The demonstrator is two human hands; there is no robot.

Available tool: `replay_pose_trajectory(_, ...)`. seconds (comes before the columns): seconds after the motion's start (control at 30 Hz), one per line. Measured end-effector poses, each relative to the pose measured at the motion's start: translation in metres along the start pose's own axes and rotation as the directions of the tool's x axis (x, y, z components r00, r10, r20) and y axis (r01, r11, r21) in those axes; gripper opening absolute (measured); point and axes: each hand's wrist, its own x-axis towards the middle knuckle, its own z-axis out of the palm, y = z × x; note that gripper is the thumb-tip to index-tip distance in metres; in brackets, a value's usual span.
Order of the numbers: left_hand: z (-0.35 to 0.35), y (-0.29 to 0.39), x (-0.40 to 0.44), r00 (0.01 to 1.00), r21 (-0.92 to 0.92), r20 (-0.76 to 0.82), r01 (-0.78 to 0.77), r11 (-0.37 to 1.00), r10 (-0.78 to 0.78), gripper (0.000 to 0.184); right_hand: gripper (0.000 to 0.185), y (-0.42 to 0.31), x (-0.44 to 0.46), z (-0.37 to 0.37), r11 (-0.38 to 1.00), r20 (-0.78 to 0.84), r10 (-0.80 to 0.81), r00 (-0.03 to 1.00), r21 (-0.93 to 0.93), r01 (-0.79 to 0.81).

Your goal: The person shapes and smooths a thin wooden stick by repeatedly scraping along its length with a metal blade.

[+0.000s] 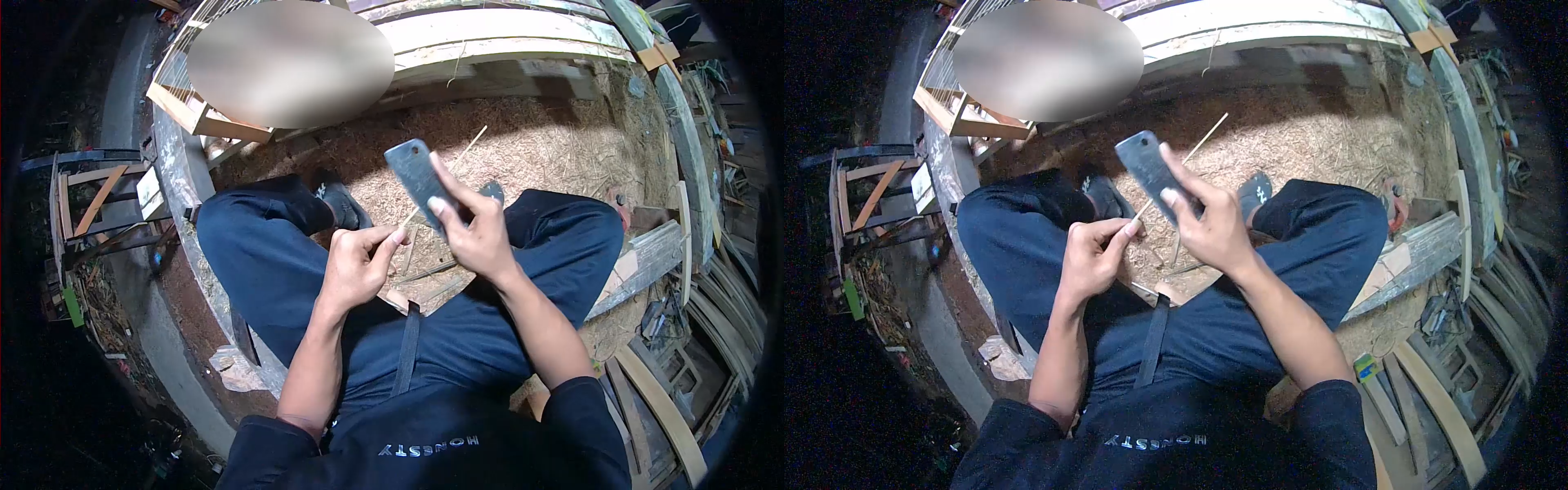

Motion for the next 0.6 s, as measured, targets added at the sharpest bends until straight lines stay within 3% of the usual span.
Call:
replay_pose_trajectory(0.07, -0.003, -0.002, -0.004, 1.000, 0.000, -0.009, -0.003, 1.000, 0.003, 0.018, 0.059, -0.003, 0.009, -0.006, 0.997, -0.158, 0.072, 0.985, 0.053, -0.064)
replay_pose_trajectory(0.13, -0.002, -0.001, -0.001, 1.000, 0.037, 0.005, -0.029, 0.999, 0.029, 0.016, 0.059, -0.004, 0.011, -0.010, 0.985, -0.162, 0.138, 0.977, 0.122, -0.119)
replay_pose_trajectory(0.2, -0.001, 0.004, 0.000, 1.000, 0.024, 0.000, -0.002, 1.000, 0.002, 0.016, 0.058, -0.003, 0.003, 0.000, 1.000, -0.079, -0.023, 0.997, -0.022, 0.021)
replay_pose_trajectory(0.27, -0.001, 0.005, 0.001, 1.000, 0.026, -0.010, 0.029, 0.999, -0.029, 0.015, 0.061, -0.004, -0.004, 0.007, 0.997, -0.057, -0.074, 0.996, -0.023, 0.073)
replay_pose_trajectory(0.33, -0.003, 0.000, -0.003, 1.000, 0.030, -0.012, -0.007, 1.000, 0.008, 0.015, 0.060, -0.001, 0.006, -0.003, 0.999, -0.177, -0.017, 0.984, -0.047, 0.009)
replay_pose_trajectory(0.4, -0.004, -0.005, -0.004, 0.999, 0.034, 0.000, -0.039, 0.999, 0.039, 0.014, 0.058, 0.001, 0.014, -0.015, 0.998, -0.197, 0.030, 0.980, -0.045, -0.040)
replay_pose_trajectory(0.47, 0.001, -0.003, -0.002, 0.999, -0.002, -0.040, -0.016, 1.000, 0.016, 0.014, 0.056, -0.006, 0.007, -0.009, 0.998, -0.133, 0.045, 0.990, -0.031, -0.049)
replay_pose_trajectory(0.5, 0.002, -0.002, -0.001, 0.999, -0.008, -0.045, -0.021, 1.000, 0.021, 0.014, 0.057, -0.004, 0.006, -0.001, 0.983, -0.135, -0.137, 0.981, -0.144, 0.118)
replay_pose_trajectory(0.53, 0.001, -0.002, 0.000, 0.999, 0.000, -0.051, -0.020, 1.000, 0.020, 0.014, 0.058, -0.008, -0.003, 0.002, 0.995, -0.075, -0.074, 0.994, -0.069, 0.069)
replay_pose_trajectory(0.6, -0.004, -0.004, -0.003, 0.999, 0.032, -0.052, -0.003, 0.999, 0.005, 0.014, 0.059, -0.006, 0.001, 0.002, 0.998, -0.113, -0.040, 0.993, -0.051, 0.034)
